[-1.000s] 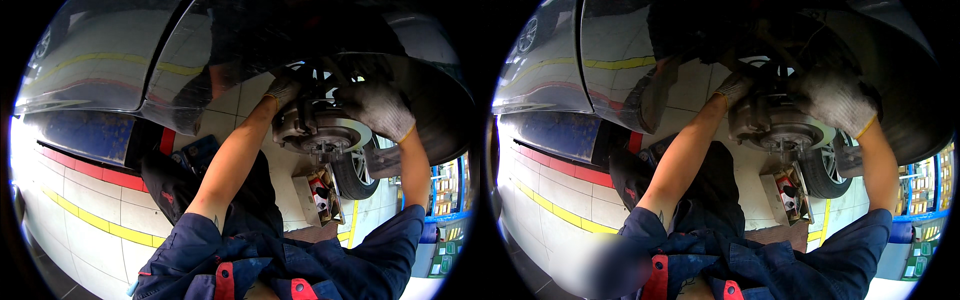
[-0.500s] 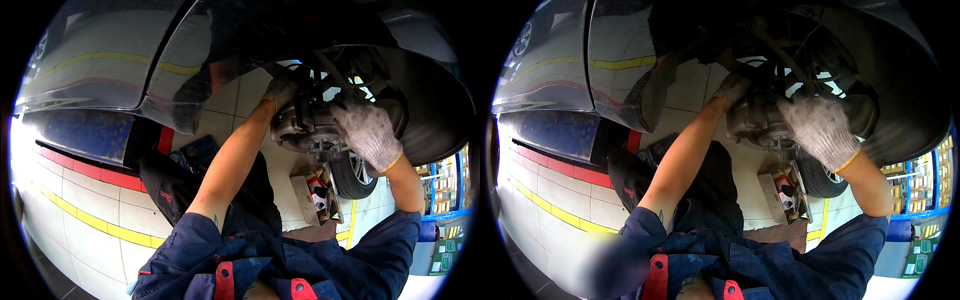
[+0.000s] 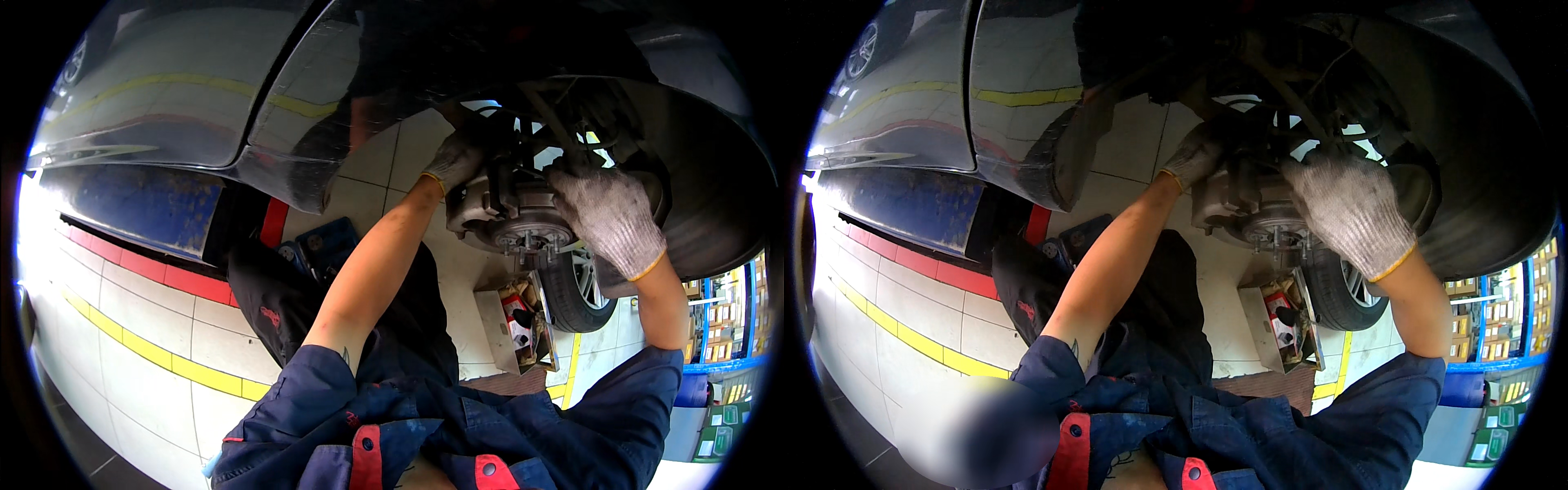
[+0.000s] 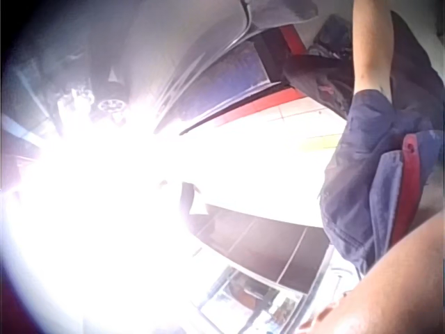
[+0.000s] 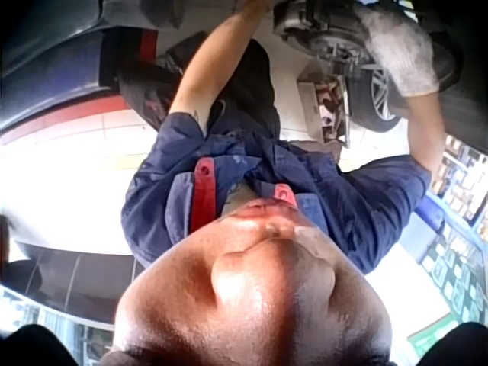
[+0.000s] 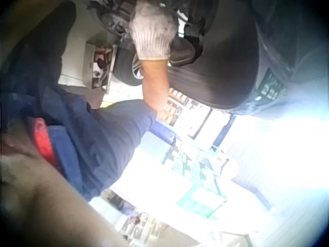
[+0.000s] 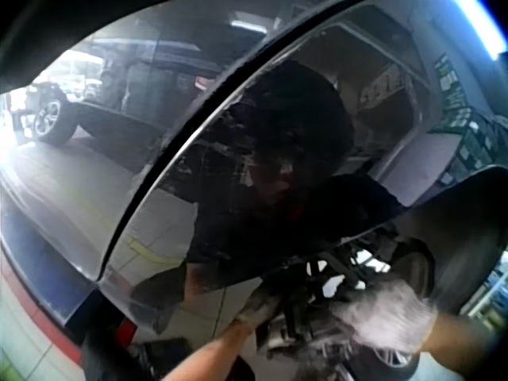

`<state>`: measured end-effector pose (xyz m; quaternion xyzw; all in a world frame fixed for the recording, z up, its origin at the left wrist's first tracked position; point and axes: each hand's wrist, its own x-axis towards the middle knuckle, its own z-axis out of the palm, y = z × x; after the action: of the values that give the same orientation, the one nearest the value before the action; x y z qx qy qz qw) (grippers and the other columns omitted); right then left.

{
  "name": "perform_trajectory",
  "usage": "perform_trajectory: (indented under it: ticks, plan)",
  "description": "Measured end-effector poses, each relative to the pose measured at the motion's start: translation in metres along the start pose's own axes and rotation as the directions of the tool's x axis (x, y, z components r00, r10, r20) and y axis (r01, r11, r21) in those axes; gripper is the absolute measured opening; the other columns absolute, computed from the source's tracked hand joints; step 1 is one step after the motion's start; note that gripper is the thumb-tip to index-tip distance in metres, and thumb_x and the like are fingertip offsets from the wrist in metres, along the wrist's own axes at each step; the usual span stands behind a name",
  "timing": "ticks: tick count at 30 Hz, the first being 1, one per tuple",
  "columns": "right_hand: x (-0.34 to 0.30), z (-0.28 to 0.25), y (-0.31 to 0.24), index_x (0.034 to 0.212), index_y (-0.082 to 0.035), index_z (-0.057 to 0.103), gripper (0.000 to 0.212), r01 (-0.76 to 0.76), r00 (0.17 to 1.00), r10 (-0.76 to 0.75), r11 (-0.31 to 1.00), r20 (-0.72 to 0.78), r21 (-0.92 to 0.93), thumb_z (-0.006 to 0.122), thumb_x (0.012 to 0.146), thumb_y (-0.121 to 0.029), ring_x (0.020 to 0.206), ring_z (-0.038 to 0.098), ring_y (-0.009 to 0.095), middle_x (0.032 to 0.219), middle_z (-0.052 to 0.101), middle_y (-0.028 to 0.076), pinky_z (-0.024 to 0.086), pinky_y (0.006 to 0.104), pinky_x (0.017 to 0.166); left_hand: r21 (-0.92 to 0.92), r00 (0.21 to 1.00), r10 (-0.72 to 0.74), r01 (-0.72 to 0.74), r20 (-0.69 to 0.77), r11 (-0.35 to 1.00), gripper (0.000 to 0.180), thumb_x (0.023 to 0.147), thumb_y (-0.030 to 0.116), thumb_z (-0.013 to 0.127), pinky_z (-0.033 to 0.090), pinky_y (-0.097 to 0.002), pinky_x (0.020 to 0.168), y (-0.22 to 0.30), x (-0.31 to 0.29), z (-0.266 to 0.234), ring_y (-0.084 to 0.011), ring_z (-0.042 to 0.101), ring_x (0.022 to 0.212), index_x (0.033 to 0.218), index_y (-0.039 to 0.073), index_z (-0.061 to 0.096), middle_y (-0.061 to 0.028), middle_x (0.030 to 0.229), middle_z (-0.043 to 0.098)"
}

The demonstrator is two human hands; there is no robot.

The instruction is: The person is working on a car's brake assembly, using a screwdriver to adjust components within the caliper. They are seated on the floor next to the vehicle, with a toolkit visible nearby.

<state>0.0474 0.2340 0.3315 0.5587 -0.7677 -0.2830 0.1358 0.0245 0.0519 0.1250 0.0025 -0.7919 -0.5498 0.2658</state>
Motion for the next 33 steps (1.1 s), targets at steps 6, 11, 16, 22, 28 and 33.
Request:
perform_trajectory:
  ticks: [6, 11, 16, 22, 28, 33]
  plan:
    - [-0.001, 0.002, 0.003, 0.109, -0.014, 0.061, 0.026, -0.014, 1.000, 0.014, 1.000, 0.012, 0.007, 0.062, 0.085, -0.023, 0.078, 0.065, 0.028, 0.089, 0.064, 0.011, 0.053, 0.0400, 0.067, 0.128, 0.977, 0.203, -0.194, -0.066, 0.973, 0.039, 0.093, 0.032, 0.046, 0.042, -0.0431, 0.096, -0.012, 0.003, 0.005, -0.0357, 0.054, 0.111, 0.115, 0.004, 0.060, -0.0221, 0.119, 0.058]
    - [0.002, 0.003, 0.017, 0.108, -0.013, 0.063, 0.026, -0.006, 1.000, 0.008, 0.988, -0.010, 0.155, 0.062, 0.085, -0.026, 0.079, 0.065, 0.029, 0.093, 0.065, 0.013, 0.052, 0.0420, 0.069, 0.225, 0.966, 0.235, -0.207, -0.109, 0.952, 0.032, 0.093, 0.018, 0.050, 0.044, -0.0399, 0.095, -0.026, -0.002, 0.008, -0.0352, 0.056, 0.109, 0.121, 0.006, 0.057, -0.0212, 0.119, 0.057]
    - [0.000, 0.019, 0.040, 0.106, -0.012, 0.065, 0.025, 0.040, 0.995, -0.023, 0.983, -0.098, 0.179, 0.062, 0.085, -0.027, 0.081, 0.065, 0.030, 0.098, 0.067, 0.012, 0.052, 0.0415, 0.072, 0.054, 0.999, 0.041, -0.040, -0.001, 0.998, 0.037, 0.095, 0.026, 0.049, 0.044, -0.0362, 0.098, 0.007, -0.001, -0.004, -0.0334, 0.055, 0.111, 0.125, 0.005, 0.055, -0.0197, 0.121, 0.058]
    - [0.010, -0.006, 0.025, 0.110, -0.014, 0.065, 0.028, 0.000, 0.997, -0.010, 0.993, 0.079, 0.122, 0.062, 0.085, -0.026, 0.086, 0.065, 0.029, 0.101, 0.067, 0.012, 0.052, 0.0410, 0.076, -0.242, 0.994, -0.110, 0.108, 0.006, 0.964, 0.045, 0.097, 0.035, 0.046, 0.042, -0.0364, 0.100, 0.015, -0.014, -0.009, -0.0314, 0.054, 0.115, 0.131, 0.006, 0.051, -0.0169, 0.123, 0.058]
    - [0.022, -0.016, 0.075, 0.118, -0.010, 0.062, 0.032, 0.298, 0.954, -0.291, 0.949, -0.077, 0.106, 0.059, 0.088, -0.017, 0.100, 0.063, 0.028, 0.111, 0.064, 0.012, 0.051, 0.0363, 0.087, -0.276, 1.000, -0.025, 0.020, -0.015, 0.961, 0.045, 0.097, 0.035, 0.046, 0.041, -0.0370, 0.101, 0.003, -0.014, -0.001, -0.0292, 0.053, 0.118, 0.133, 0.008, 0.050, -0.0162, 0.126, 0.056]
    - [0.055, -0.020, 0.039, 0.122, -0.005, 0.059, 0.031, 0.422, 0.903, -0.408, 0.901, -0.137, 0.097, 0.055, 0.091, -0.010, 0.097, 0.063, 0.023, 0.119, 0.060, 0.014, 0.053, 0.0314, 0.081, -0.239, 0.988, 0.025, -0.061, -0.152, 0.969, 0.040, 0.097, 0.027, 0.045, 0.042, -0.0334, 0.098, -0.038, -0.035, 0.003, -0.0262, 0.053, 0.117, 0.131, 0.005, 0.051, -0.0150, 0.124, 0.057]
